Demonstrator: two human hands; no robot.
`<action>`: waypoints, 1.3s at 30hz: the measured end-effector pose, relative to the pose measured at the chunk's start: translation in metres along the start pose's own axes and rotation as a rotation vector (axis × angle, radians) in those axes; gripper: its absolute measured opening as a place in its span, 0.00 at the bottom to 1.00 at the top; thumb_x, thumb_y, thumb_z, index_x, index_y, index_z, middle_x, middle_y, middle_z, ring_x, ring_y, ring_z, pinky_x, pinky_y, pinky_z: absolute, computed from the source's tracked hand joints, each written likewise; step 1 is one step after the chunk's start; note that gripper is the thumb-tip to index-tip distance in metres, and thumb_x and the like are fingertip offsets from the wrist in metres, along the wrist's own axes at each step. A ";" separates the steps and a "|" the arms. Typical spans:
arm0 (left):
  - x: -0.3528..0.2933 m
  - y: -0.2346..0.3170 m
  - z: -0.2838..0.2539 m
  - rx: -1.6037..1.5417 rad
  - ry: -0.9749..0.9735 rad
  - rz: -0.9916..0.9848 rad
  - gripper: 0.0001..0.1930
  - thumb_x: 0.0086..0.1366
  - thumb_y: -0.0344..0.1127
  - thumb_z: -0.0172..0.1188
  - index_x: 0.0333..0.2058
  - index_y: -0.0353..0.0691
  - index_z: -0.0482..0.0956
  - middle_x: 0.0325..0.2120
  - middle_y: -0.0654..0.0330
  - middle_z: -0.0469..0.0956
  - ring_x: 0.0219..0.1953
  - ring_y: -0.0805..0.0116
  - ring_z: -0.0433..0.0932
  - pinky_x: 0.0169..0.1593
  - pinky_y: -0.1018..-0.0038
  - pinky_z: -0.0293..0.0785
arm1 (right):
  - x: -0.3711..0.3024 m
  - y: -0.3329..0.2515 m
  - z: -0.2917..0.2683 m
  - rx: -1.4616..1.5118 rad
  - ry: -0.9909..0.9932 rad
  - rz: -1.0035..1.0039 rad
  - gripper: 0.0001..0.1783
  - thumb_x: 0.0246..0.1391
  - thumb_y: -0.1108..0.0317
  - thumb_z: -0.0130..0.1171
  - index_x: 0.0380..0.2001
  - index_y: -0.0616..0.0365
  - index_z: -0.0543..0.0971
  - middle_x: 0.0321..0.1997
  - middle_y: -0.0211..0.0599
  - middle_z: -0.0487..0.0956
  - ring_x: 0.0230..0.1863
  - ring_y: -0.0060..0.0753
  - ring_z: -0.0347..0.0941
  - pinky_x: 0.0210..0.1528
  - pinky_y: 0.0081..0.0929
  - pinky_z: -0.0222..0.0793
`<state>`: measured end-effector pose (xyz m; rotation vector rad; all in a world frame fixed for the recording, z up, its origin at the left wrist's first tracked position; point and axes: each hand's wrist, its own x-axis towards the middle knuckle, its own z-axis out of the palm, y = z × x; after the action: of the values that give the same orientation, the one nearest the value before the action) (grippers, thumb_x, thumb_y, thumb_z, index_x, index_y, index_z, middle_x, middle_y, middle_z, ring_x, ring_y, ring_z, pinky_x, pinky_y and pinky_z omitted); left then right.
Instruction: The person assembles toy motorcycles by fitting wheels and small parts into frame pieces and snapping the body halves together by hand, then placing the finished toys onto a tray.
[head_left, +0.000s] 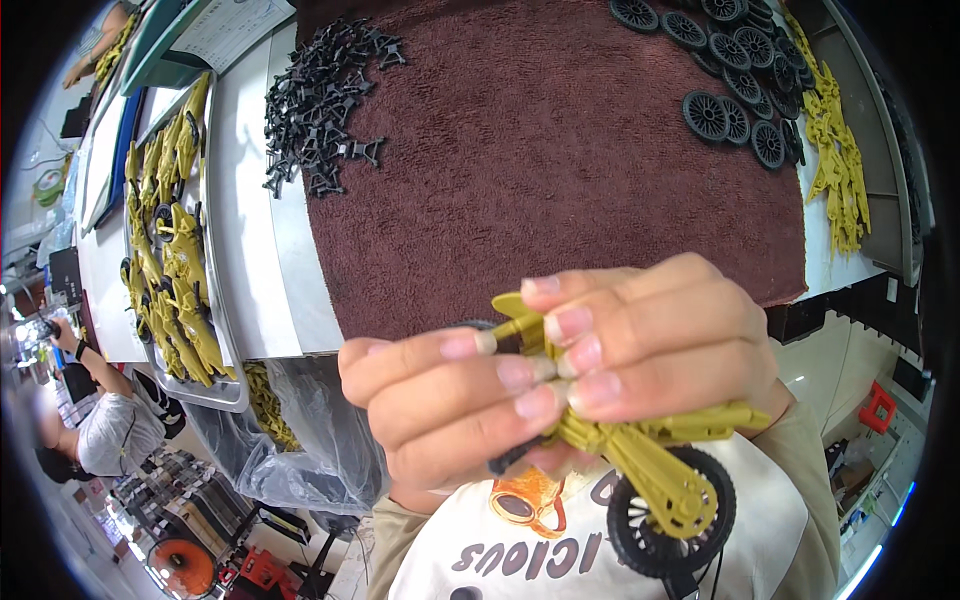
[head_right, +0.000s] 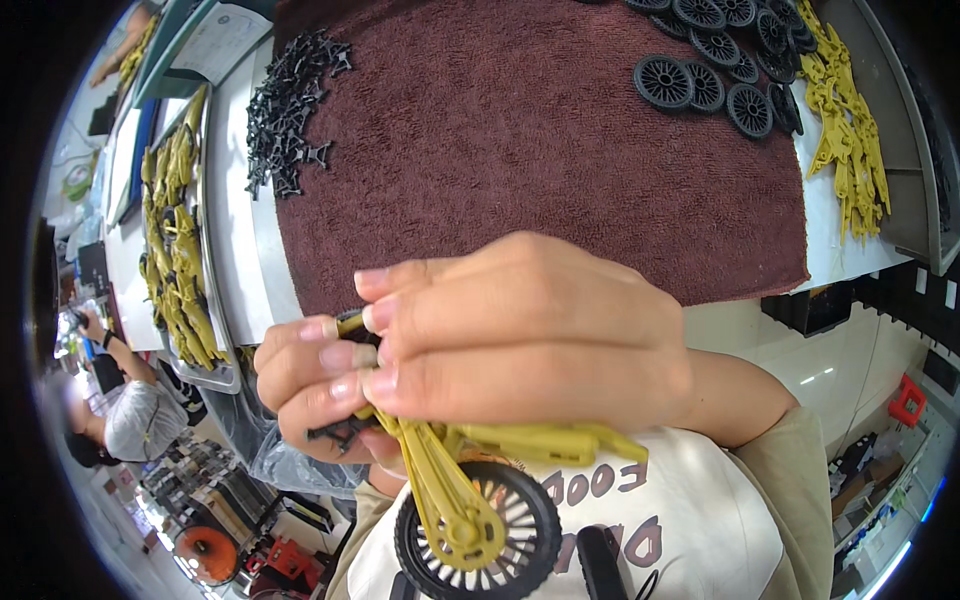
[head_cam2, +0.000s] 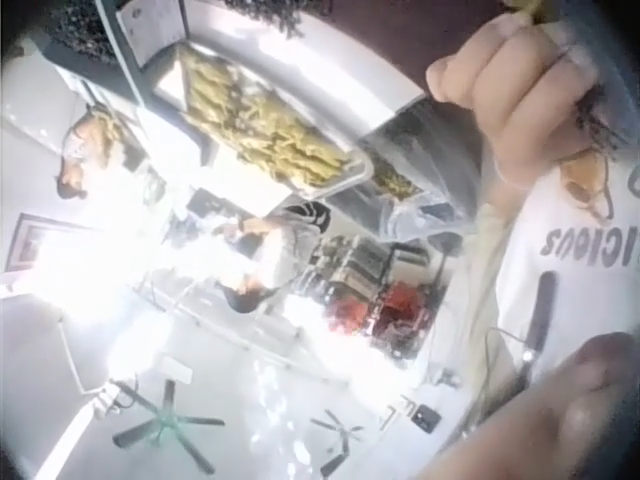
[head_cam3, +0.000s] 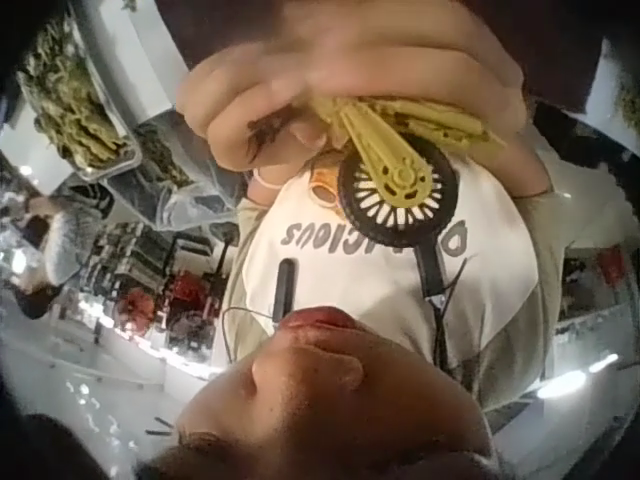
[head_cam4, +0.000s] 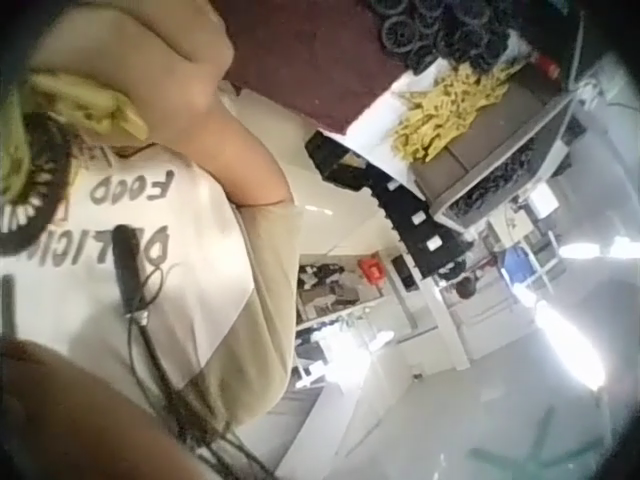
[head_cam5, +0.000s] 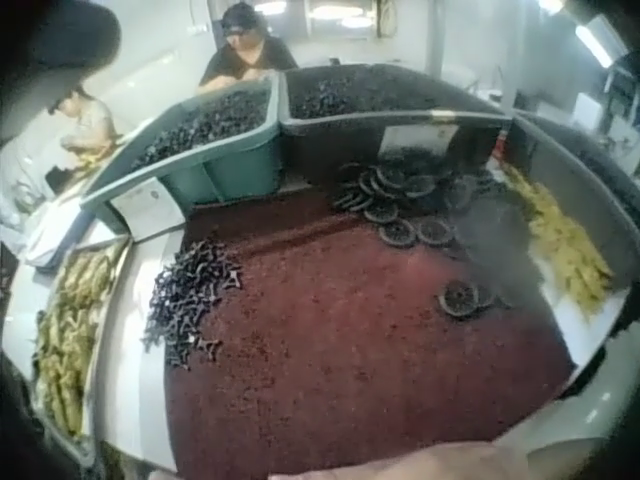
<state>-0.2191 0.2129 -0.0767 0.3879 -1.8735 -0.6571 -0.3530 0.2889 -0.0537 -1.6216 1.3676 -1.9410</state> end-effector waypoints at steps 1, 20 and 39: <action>0.000 0.000 -0.005 0.050 -0.051 0.024 0.09 0.55 0.49 0.65 0.30 0.56 0.78 0.24 0.80 0.73 0.35 0.78 0.72 0.53 0.74 0.60 | 0.002 -0.005 0.002 0.014 -0.024 0.037 0.16 0.42 0.76 0.70 0.34 0.59 0.74 0.36 0.36 0.74 0.40 0.32 0.76 0.47 0.38 0.81; 0.018 -0.010 0.005 -0.041 -0.166 -0.009 0.24 0.52 0.48 0.70 0.42 0.36 0.77 0.37 0.55 0.77 0.35 0.60 0.77 0.43 0.67 0.74 | -0.002 0.021 -0.020 0.288 -0.017 0.308 0.17 0.40 0.71 0.74 0.36 0.61 0.82 0.36 0.38 0.80 0.37 0.24 0.78 0.37 0.21 0.75; 0.012 -0.011 -0.004 -0.611 -0.025 -0.629 0.22 0.52 0.20 0.66 0.47 0.25 0.73 0.45 0.47 0.76 0.47 0.61 0.76 0.50 0.72 0.73 | 0.002 0.031 -0.029 0.446 0.183 0.535 0.21 0.46 0.76 0.66 0.44 0.64 0.71 0.39 0.43 0.77 0.45 0.41 0.77 0.53 0.40 0.73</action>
<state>-0.2200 0.1965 -0.0730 0.5620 -1.4595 -1.6054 -0.3898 0.2855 -0.0742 -0.7942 1.1576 -1.9018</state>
